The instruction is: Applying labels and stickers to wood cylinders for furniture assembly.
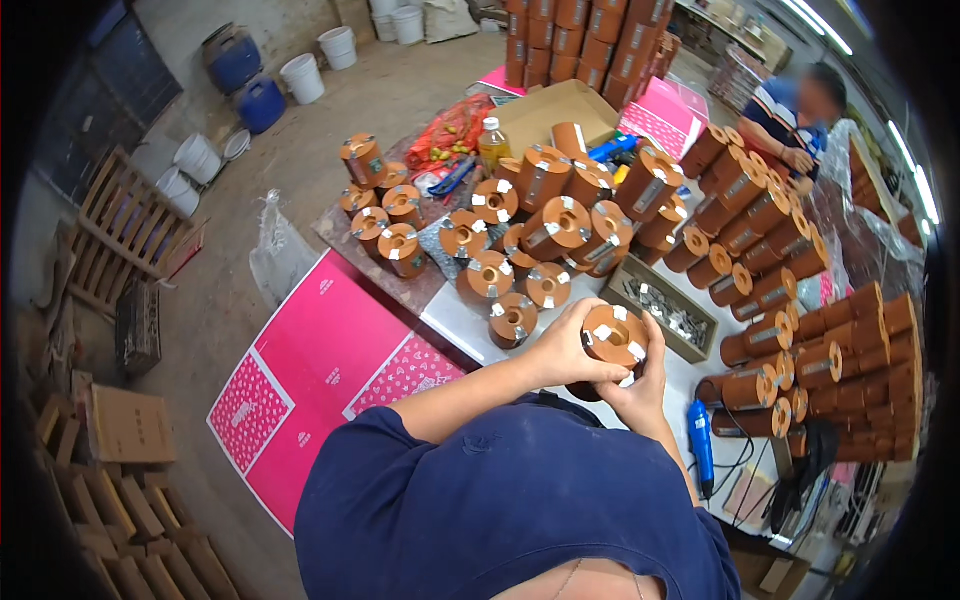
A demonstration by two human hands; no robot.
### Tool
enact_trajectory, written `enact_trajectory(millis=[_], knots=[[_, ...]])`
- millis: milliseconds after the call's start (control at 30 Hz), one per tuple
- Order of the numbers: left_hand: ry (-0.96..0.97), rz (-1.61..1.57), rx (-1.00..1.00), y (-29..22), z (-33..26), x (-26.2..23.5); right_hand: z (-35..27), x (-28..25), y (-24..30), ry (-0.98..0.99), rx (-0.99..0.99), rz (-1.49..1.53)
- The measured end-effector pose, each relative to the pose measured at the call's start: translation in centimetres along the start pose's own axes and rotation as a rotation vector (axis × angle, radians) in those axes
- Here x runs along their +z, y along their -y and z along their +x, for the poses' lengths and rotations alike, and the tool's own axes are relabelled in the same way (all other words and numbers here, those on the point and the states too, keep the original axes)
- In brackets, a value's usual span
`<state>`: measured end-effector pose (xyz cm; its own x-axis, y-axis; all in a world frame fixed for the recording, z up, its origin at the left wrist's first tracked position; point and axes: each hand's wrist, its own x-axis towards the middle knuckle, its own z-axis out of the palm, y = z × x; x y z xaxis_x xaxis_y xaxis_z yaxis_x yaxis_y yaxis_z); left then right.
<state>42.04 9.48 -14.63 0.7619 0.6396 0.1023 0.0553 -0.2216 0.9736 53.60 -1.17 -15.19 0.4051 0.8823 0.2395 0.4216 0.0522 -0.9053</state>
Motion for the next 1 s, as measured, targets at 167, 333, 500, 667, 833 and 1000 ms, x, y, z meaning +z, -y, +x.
enact_trajectory(millis=[167,333,500,667,833,1000], knots=[[-0.199,0.151,0.129,0.2,-0.8,-3.8,1.7,1.6,0.3,0.115,-0.141,-0.005],[-0.577,-0.009,0.01,1.2,-0.2,-12.8,2.3,1.3,-0.2,0.129,0.007,0.027],[-0.994,0.221,-0.058,8.8,1.0,-25.0,1.1,0.9,-2.5,0.001,0.116,-0.012],[-1.062,0.273,-0.152,12.3,3.6,-29.6,-0.4,-0.1,-5.8,-0.093,0.267,-0.032],[-1.151,0.291,-0.242,19.5,5.5,-33.6,-0.7,-1.0,-9.3,-0.187,0.3,-0.153],[-1.068,0.489,-0.258,16.7,5.9,-31.6,-1.5,-2.1,-11.5,-0.222,0.414,-0.232]])
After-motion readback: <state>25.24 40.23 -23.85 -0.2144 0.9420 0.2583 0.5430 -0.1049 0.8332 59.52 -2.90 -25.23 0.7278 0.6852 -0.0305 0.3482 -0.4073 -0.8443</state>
